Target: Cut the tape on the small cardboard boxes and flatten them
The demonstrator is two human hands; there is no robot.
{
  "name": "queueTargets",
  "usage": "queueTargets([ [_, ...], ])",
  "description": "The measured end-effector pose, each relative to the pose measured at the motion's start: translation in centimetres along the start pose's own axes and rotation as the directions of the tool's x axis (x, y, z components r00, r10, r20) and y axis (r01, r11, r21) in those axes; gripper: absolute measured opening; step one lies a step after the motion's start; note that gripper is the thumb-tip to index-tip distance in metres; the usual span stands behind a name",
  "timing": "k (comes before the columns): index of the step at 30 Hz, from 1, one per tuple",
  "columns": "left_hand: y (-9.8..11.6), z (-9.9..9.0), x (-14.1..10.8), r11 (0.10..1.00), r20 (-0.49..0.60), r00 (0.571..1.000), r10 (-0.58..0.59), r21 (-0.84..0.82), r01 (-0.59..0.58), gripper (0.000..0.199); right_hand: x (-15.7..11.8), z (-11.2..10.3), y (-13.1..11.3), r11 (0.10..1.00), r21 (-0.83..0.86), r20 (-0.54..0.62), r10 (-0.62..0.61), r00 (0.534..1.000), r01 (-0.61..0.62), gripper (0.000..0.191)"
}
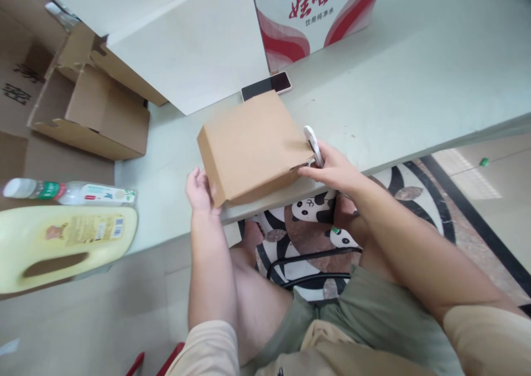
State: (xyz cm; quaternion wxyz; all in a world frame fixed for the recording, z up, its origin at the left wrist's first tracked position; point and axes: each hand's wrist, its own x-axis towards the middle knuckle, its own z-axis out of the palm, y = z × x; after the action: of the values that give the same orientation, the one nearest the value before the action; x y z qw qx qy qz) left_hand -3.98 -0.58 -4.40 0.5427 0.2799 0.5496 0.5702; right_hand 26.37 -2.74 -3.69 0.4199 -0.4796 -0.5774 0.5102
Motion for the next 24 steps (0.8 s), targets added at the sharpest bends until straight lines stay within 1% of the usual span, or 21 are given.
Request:
queueTargets([
  [1,0.0,0.2,-0.1,1.0,-0.012,1.0,-0.004,0.004,0.004,0.044,0.1,0.2,0.1,1.0,0.004,0.0,0.005,1.0,-0.005,0.065],
  [3,0.1,0.4,-0.1,1.0,-0.091,0.996,0.023,0.003,-0.023,0.037,0.2,0.4,0.3,1.0,0.001,-0.012,0.031,0.999,-0.031,0.053],
  [5,0.1,0.3,-0.1,0.996,-0.159,0.984,0.077,-0.025,-0.082,0.033,0.4,0.7,0.3,0.998,-0.031,-0.083,0.059,0.995,-0.062,0.037],
  [6,0.1,0.2,-0.2,0.993,-0.157,0.983,0.099,-0.041,-0.107,0.033,0.4,0.7,0.3,0.995,-0.056,-0.139,0.073,0.988,-0.081,0.031],
  [7,0.1,0.2,-0.3,0.991,-0.128,0.985,0.112,-0.055,-0.12,0.034,0.5,0.8,0.3,0.991,-0.084,-0.204,0.084,0.975,-0.103,0.028],
  [9,0.2,0.2,-0.7,0.991,-0.009,0.993,0.117,-0.058,-0.117,0.04,0.6,0.8,0.2,0.981,-0.126,-0.31,0.101,0.945,-0.147,0.027],
  [11,0.1,0.5,-1.1,0.993,0.102,0.988,0.117,-0.017,-0.116,0.049,0.6,0.9,0.1,0.975,-0.144,-0.361,0.109,0.926,-0.171,0.028],
  [12,0.0,0.6,-1.2,0.991,0.127,0.983,0.129,0.015,-0.132,0.053,0.6,0.9,0.0,0.975,-0.148,-0.371,0.102,0.923,-0.167,0.028],
  [14,-0.2,0.9,-1.2,0.979,0.133,0.975,0.176,0.081,-0.188,0.057,0.6,1.0,0.0,0.979,-0.15,-0.375,0.074,0.924,-0.139,0.026],
  [17,-0.3,1.0,-1.1,0.959,0.084,0.966,0.243,0.131,-0.252,0.062,0.6,1.1,0.2,0.992,-0.085,-0.362,0.055,0.931,-0.091,0.028],
  [19,-0.2,0.8,-1.1,0.961,0.064,0.971,0.23,0.14,-0.237,0.062,0.6,1.2,0.5,0.996,0.017,-0.336,0.088,0.938,-0.087,0.034],
  [21,0.1,0.6,-1.2,0.972,0.081,0.98,0.18,0.142,-0.19,0.058,0.7,1.2,0.8,0.991,0.098,-0.321,0.114,0.94,-0.086,0.039],
  [23,0.3,0.4,-1.2,0.979,0.081,0.985,0.154,0.126,-0.163,0.047,0.7,1.1,1.0,0.988,0.131,-0.334,0.125,0.934,-0.086,0.04],
  [24,0.3,0.3,-1.2,0.979,0.057,0.986,0.158,0.12,-0.164,0.038,0.7,1.0,1.1,0.986,0.142,-0.349,0.133,0.927,-0.088,0.039],
])
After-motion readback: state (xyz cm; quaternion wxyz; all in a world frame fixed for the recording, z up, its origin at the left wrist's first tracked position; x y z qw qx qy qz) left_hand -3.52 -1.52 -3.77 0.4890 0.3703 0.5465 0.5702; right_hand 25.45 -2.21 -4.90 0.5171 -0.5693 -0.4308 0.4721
